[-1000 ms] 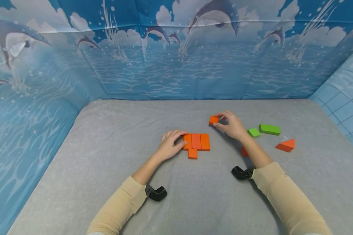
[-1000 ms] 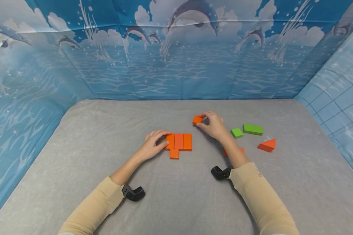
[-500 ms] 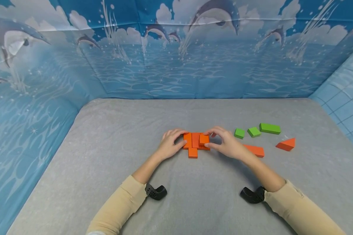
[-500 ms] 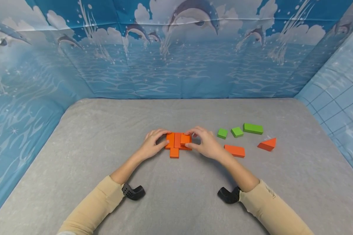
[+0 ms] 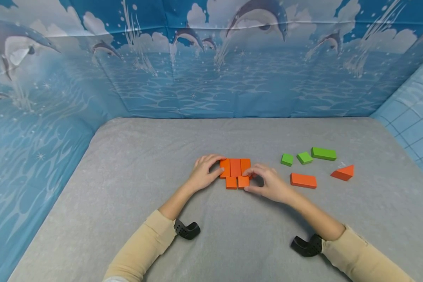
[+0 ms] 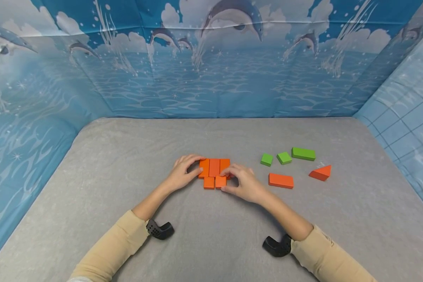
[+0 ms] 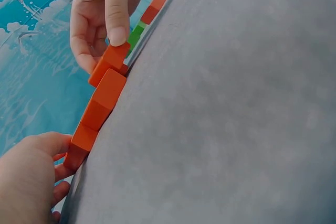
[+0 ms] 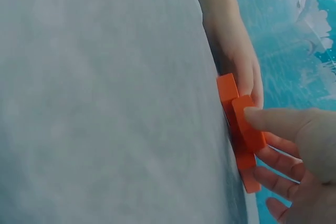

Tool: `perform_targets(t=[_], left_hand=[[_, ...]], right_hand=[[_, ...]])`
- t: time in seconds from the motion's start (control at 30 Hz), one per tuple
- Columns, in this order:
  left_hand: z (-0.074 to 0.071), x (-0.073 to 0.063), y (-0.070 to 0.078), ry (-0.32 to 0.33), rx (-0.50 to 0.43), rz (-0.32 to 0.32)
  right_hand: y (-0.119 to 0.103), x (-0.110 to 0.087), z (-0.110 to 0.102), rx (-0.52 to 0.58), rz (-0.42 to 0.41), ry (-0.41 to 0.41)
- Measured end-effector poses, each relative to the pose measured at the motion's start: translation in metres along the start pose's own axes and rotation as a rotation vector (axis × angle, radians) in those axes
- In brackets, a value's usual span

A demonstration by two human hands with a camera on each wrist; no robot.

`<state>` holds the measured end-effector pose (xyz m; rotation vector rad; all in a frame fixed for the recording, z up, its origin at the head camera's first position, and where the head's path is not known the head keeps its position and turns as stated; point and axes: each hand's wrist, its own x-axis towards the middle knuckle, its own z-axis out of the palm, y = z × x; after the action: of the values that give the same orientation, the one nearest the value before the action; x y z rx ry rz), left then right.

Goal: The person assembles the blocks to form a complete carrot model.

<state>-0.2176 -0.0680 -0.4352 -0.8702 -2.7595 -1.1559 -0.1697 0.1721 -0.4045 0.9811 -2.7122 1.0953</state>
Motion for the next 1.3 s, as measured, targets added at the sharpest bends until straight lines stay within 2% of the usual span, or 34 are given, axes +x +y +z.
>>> perform_targets(t=[0.23, 0.73, 0.87, 1.1, 1.3], left_hand=[[0.000, 0.000, 0.000, -0.003, 0.000, -0.009], [0.000, 0.000, 0.001, -0.002, -0.003, -0.015], [0.000, 0.000, 0.000, -0.004, 0.000, -0.015], [-0.001, 0.000, 0.000, -0.012, 0.000, -0.012], [-0.001, 0.001, -0.001, -0.016, -0.007, -0.013]], right_hand=[[0.000, -0.001, 0.004, -0.045, 0.045, -0.012], [0.000, -0.002, 0.008, -0.079, 0.048, -0.005], [-0.001, -0.002, 0.007, -0.056, 0.038, 0.005], [0.005, -0.008, -0.012, 0.042, -0.004, 0.086], [0.023, -0.032, -0.038, 0.052, 0.058, 0.182]])
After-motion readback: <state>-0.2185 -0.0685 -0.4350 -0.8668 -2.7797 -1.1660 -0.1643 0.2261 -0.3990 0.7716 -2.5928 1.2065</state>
